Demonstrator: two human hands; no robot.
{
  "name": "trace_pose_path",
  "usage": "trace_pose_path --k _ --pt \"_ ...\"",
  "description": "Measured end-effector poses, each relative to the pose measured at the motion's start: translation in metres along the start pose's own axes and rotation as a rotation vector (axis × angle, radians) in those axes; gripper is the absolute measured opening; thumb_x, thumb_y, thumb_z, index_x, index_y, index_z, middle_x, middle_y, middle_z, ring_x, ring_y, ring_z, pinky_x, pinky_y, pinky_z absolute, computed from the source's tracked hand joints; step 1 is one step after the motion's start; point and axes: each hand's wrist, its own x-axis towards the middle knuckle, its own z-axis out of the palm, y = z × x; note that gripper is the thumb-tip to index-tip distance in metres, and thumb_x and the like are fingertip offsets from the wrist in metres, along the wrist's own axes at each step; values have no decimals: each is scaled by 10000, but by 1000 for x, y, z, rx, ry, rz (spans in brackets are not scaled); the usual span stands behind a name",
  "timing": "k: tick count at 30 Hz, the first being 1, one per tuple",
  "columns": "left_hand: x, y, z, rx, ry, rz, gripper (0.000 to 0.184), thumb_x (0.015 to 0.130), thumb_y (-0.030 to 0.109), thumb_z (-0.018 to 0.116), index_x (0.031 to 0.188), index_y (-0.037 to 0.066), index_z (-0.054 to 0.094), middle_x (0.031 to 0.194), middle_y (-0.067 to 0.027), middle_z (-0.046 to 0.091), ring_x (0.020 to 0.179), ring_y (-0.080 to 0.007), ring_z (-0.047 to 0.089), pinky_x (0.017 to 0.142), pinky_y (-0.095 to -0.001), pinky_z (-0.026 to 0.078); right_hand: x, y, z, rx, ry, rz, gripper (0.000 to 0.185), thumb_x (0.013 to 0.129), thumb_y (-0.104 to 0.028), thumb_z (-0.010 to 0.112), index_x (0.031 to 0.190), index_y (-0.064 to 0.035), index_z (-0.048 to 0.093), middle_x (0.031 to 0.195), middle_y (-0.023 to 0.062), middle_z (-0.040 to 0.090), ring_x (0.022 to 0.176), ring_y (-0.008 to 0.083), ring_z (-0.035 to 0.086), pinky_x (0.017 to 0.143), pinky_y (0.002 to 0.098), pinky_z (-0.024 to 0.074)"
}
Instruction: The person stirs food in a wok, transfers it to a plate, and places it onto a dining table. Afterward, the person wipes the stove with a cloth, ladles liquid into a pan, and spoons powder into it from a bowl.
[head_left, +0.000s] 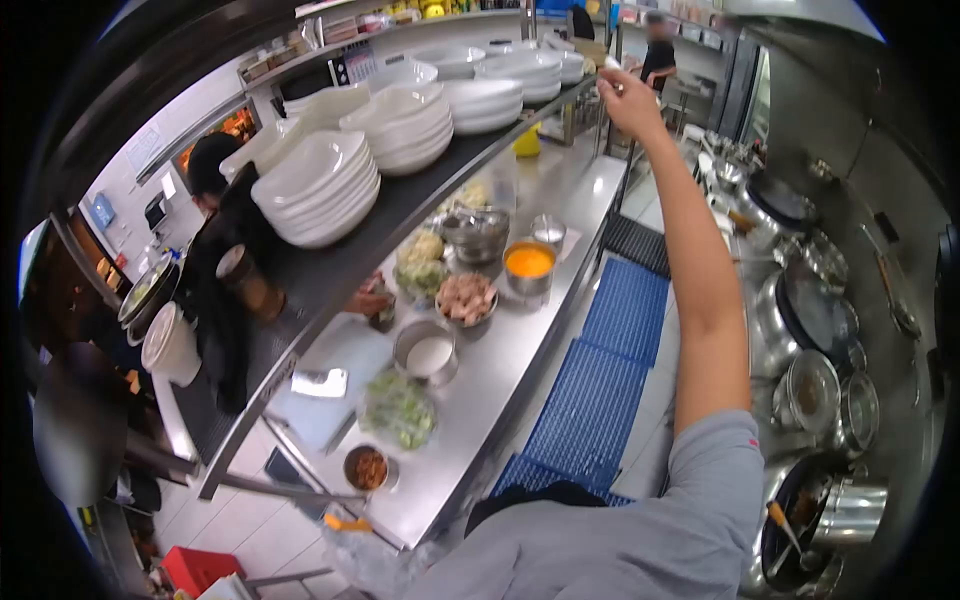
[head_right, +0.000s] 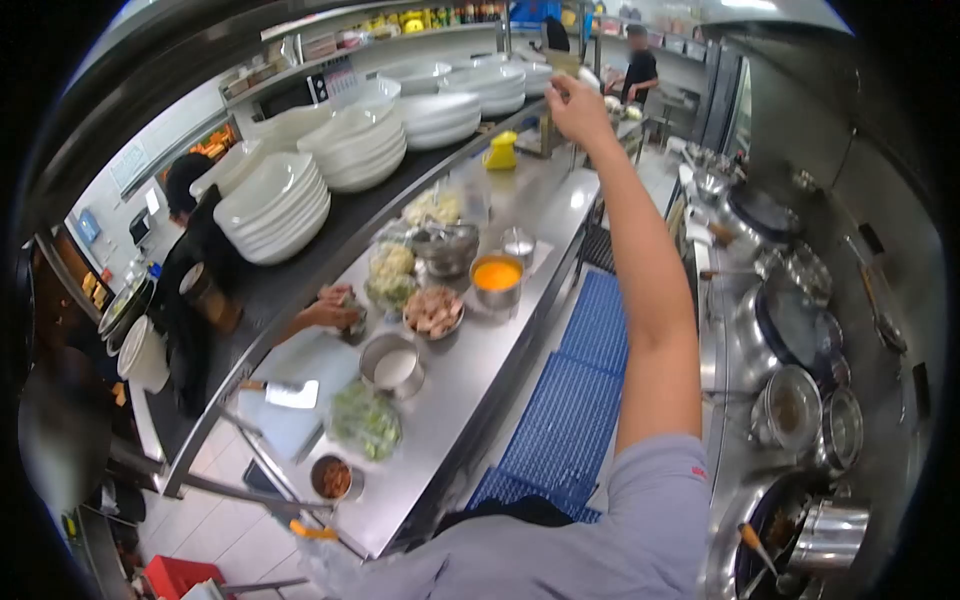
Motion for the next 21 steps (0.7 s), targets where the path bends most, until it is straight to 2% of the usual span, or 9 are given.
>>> trace_pose_path --k 3,7,10,12,13,14,16,18,21 --pt "36 81 7 5 -9 72 357 856 315 688 1008 -8 688 827 -139 713 749 -231 684 662 -348 550 36 21 34 26 38 4 324 909 -279 618 1153 -79 692 1034 161 712 880 303 688 831 399 532" --pt "59 172 13 -31 24 203 353 852 314 676 1010 -1 696 830 -142 716 775 -242 688 683 -364 552 86 65 97 -14 -57 -8 325 928 -307 622 1173 -104 688 1082 152 712 972 291 688 880 389 520" --pt "64 212 25 -90 77 238 351 848 312 667 1011 4 701 833 -145 718 795 -250 691 699 -376 553 116 78 146 -200 -109 -193 372 928 -399 596 1178 -140 690 1199 157 655 1185 336 567 993 548 409" --pt "59 221 36 -130 126 227 350 846 312 661 1012 7 705 835 -147 720 808 -255 693 710 -384 553 127 89 176 -243 -167 -313 364 931 -402 588 1147 -131 699 1170 159 666 1166 342 580 988 550 411" --pt "56 220 44 -152 152 206 349 845 311 658 1012 9 707 836 -148 720 814 -258 695 715 -388 554 134 88 187 -310 -204 -417 360 934 -405 580 1116 -122 709 1140 162 677 1147 348 593 982 552 412" --pt "49 216 52 -173 175 181 349 843 311 655 1012 10 709 837 -149 721 821 -261 696 721 -392 554 144 89 194 -366 -439 -341 359 939 -404 569 1045 -96 722 1078 168 695 1105 357 614 956 562 423" --pt "30 193 81 -209 208 89 349 841 310 649 1013 13 713 839 -150 723 834 -266 698 732 -400 555 157 100 204 -143 -564 -304 315 933 -346 588 937 -49 695 1015 192 687 1026 378 627 890 495 476" --pt "4 155 117 -228 228 -23 349 839 309 643 1014 17 717 840 -152 724 847 -272 700 742 -408 555 160 112 211 -89 -490 -498 279 940 -298 579 926 -32 663 964 192 650 936 403 619 851 497 475" --pt "-59 82 201 -245 204 -195 349 835 308 634 1015 22 722 843 -155 726 866 -280 703 759 -420 556 178 120 219 30 -352 -425 253 962 -261 566 957 -14 618 961 228 638 891 429 611 757 498 464"
